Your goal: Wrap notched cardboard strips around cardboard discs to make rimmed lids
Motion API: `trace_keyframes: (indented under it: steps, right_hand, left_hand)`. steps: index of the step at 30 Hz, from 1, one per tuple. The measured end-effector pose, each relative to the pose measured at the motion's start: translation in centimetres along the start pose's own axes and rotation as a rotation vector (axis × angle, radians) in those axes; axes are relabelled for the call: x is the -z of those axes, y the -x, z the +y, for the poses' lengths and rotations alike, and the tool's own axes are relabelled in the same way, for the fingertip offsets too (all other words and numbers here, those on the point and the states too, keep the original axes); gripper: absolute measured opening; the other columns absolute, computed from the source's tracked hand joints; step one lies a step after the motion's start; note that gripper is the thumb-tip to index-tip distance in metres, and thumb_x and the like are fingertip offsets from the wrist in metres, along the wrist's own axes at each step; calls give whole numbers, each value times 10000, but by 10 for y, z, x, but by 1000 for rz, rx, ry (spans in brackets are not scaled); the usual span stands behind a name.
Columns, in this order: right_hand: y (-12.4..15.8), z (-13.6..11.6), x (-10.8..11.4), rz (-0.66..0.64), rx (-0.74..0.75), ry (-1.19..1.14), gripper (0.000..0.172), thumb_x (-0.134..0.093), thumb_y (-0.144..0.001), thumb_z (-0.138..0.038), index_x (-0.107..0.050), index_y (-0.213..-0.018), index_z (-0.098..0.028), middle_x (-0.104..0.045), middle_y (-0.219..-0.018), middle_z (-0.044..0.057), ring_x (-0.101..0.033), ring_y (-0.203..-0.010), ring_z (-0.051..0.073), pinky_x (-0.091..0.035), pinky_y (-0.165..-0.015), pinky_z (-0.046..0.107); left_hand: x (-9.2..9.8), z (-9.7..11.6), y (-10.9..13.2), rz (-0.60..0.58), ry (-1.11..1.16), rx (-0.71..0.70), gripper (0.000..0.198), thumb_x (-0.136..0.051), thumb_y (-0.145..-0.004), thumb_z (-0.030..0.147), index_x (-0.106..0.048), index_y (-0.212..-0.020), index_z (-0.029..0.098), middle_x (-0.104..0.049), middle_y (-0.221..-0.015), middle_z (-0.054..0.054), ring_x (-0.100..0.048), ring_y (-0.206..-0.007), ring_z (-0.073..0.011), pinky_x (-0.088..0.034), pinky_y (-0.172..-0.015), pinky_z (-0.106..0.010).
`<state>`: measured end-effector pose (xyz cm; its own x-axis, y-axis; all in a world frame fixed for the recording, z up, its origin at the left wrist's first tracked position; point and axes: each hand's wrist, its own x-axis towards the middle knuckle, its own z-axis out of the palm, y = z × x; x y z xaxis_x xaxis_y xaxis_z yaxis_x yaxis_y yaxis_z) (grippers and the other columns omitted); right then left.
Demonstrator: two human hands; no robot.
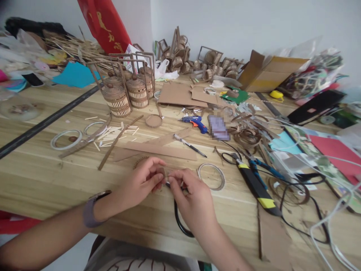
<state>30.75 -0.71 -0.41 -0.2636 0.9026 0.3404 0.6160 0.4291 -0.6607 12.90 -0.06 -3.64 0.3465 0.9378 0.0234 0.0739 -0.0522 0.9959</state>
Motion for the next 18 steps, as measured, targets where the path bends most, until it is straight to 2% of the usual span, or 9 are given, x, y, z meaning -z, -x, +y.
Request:
trace_keyframes:
  steps: [8,14,18]
  right_hand:
    - [-4,10,-12,-98,-151,-81,220,-537,-901,-300,-703,-802,-196,-724,-702,21,-628,-581,148,-473,-533,247]
    - [-4,11,-13,-106,-222,-175,205,-564,-851,-308,-728,-794,-198,-750,-737,34,-635,-598,154,-479,-553,256]
    - [-4,9,-14,-133,-238,-202,152,-560,-798,-259,-683,-744,-189,-668,-619,-1,-557,-526,124,-423,-497,225]
  left_hand:
    - [-2,6,4,15,-211,-11,317,-460,-966,208,-462,-1283,213,-598,-754,20,-607,-721,-159,-470,-672,-281]
    - [-1,6,8,30,-354,-37,343,-462,-964,195,-483,-1306,208,-697,-1040,-79,-676,-947,-209,-526,-792,-323]
    - [-1,8,8,16,-408,-74,359,-452,-953,173,-480,-1306,233,-718,-1140,-84,-686,-1047,-221,-534,-866,-337]
